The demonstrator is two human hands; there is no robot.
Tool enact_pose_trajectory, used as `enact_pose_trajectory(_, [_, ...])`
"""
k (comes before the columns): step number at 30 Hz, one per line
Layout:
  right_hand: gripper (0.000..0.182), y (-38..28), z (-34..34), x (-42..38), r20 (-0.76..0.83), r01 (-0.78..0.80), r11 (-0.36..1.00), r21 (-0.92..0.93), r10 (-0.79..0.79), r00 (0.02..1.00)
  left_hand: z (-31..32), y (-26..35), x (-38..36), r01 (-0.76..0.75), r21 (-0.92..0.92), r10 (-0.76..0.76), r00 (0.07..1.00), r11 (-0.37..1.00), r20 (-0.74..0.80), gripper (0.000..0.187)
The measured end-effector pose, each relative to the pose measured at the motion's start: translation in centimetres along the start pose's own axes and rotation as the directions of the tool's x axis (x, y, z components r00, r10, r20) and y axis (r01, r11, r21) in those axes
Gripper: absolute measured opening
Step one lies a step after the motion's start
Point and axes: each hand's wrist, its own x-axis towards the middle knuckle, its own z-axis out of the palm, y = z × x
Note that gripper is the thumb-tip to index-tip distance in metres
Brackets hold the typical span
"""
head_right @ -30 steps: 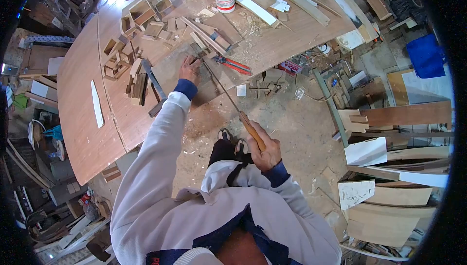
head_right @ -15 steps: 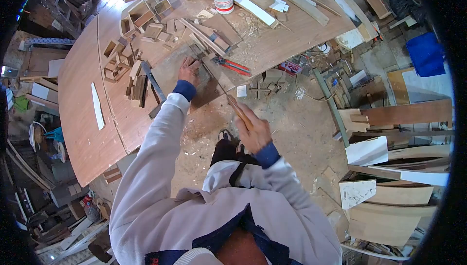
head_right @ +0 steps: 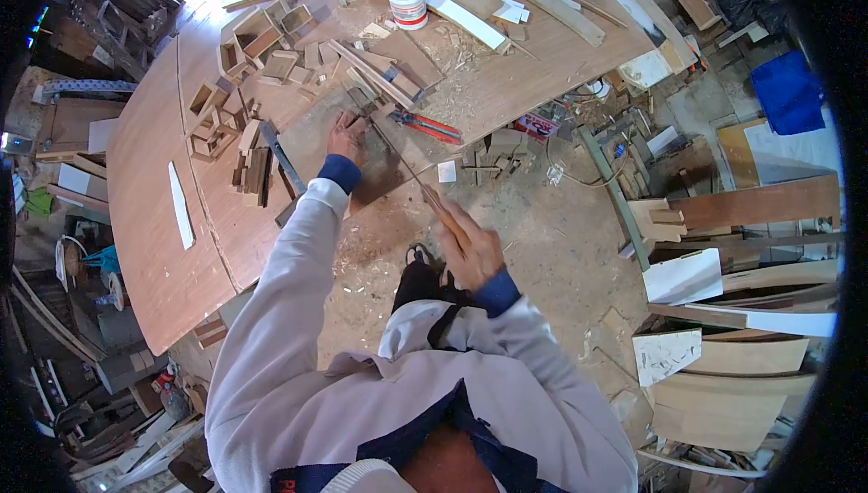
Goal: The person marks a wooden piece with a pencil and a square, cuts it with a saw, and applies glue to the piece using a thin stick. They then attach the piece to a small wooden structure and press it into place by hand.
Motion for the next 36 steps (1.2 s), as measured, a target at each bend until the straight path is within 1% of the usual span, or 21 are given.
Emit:
enact_pose_trajectory(3, [0.039,0.1,-1.7,-2.7,-0.071,0.16,0.985,0.065,-0.155,0.985,-0.2,-0.5,-0.1,0.0,0.1,-0.009,0.996,0.995,0.088,0.035])
enact_pose_trajectory(4, [0.039,-0.1,-1.6,-2.7,-0.068,0.153,0.986,0.068,-0.148,0.987,-0.1,-0.7,-0.4,0.004,0.099,-0.013,0.995,0.995,0.094,0.035])
enact_pose_trajectory(6, [0.04,-1.0,-1.3,-1.0,0.028,-0.023,0.999,0.029,0.022,0.999,0.1,-0.9,-0.1,-0.022,0.118,0.013,0.997,0.993,0.08,0.037])
enact_pose_trajectory(10, [0.04,-0.3,0.5,1.5,0.0,0.058,0.998,-0.026,-0.058,0.998,0.9,-1.4,-0.1,-0.103,0.046,0.104,0.994,0.994,-0.015,0.022])
enact_pose_trajectory(12, [0.038,-0.2,-0.9,-1.3,0.018,-0.014,1.0,0.018,0.013,1.0,3.1,-3.9,-0.9,0.337,-0.298,-0.29,0.938,0.893,0.19,0.027])
enact_pose_trajectory(13, [0.038,0.0,-1.2,-2.0,0.024,-0.009,1.0,0.016,0.009,1.0,1.7,-2.7,-0.3,0.34,-0.298,-0.295,0.937,0.892,0.184,0.027])
enact_pose_trajectory(15, [0.038,0.7,-1.5,-3.3,-0.067,0.101,0.995,0.021,-0.1,0.993,-0.8,0.0,0.1,-0.039,0.099,0.033,0.997,0.994,0.063,0.036])
enact_pose_trajectory(19, [0.04,0.1,0.4,0.9,0.004,0.032,0.999,-0.015,-0.032,0.999,0.5,-1.7,0.0,-0.05,0.087,0.044,0.996,0.995,0.072,0.037])
enact_pose_trajectory(20, [0.04,0.1,0.6,1.1,-0.004,0.043,0.999,-0.005,-0.043,0.999,2.6,-4.0,-0.8,0.157,-0.12,-0.142,0.981,0.98,0.13,0.037])
enact_pose_trajectory(21, [0.041,0.1,0.7,1.3,-0.015,0.056,0.998,0.002,-0.056,0.998,3.7,-5.3,-1.0,0.361,-0.306,-0.302,0.927,0.881,0.222,0.036])
enact_pose_trajectory(22, [0.041,0.3,0.3,0.2,-0.017,0.053,0.999,0.0,-0.053,0.998,3.5,-4.7,-1.0,0.361,-0.309,-0.301,0.927,0.88,0.225,0.036])
enact_pose_trajectory(24, [0.041,1.1,-1.1,-2.6,-0.044,0.11,0.994,0.009,-0.11,0.993,2.6,-3.8,-0.7,0.088,-0.141,-0.08,0.995,0.986,0.062,0.036])
enact_pose_trajectory(25, [0.042,1.5,-1.2,-3.2,-0.076,0.159,0.987,0.032,-0.156,0.985,1.2,-2.4,-0.5,0.096,-0.139,-0.088,0.994,0.986,0.061,0.036])
enact_pose_trajectory(26, [0.042,0.4,-1.3,-3.1,-0.072,0.153,0.988,0.034,-0.15,0.986,-0.6,-0.6,0.0,0.049,-0.025,-0.047,0.995,0.998,0.086,0.035])
enact_pose_trajectory(27, [0.042,-1.5,-1.5,-2.2,-0.02,0.048,0.996,0.081,-0.047,0.999,-1.4,0.5,0.4,-0.006,0.084,-0.003,0.994,0.996,0.113,0.035])
enact_pose_trajectory(28, [0.042,-2.6,-1.5,-1.3,0.035,-0.055,0.991,0.121,0.051,0.998,-0.9,0.1,0.3,-0.008,0.082,-0.001,0.994,0.997,0.112,0.035])
enact_pose_trajectory(29, [0.042,-2.2,-1.0,-0.4,0.033,-0.057,0.991,0.123,0.053,0.998,-0.4,-0.5,0.0,-0.023,0.092,0.014,0.996,0.995,0.093,0.034])
enact_pose_trajectory(31, [0.04,-0.5,0.5,1.2,-0.011,0.103,0.994,-0.032,-0.104,0.995,0.0,-1.2,0.3,-0.055,0.11,0.047,0.996,0.992,0.074,0.034])
enact_pose_trajectory(34, [0.038,0.1,-0.9,-2.5,-0.098,0.142,0.989,-0.039,-0.145,0.984,0.4,-1.1,0.1,-0.057,0.069,0.055,0.998,0.996,0.03,0.033])
enact_pose_trajectory(35, [0.038,-0.8,-1.6,-3.5,-0.033,0.013,0.991,0.131,-0.009,0.999,0.1,-1.0,0.1,-0.039,0.077,0.035,0.997,0.996,0.063,0.034])
enact_pose_trajectory(36, [0.038,-1.5,-1.5,-3.3,-0.034,0.005,0.991,0.133,-0.001,0.999,-0.2,-0.8,0.0,-0.028,0.084,0.019,0.995,0.996,0.101,0.035])
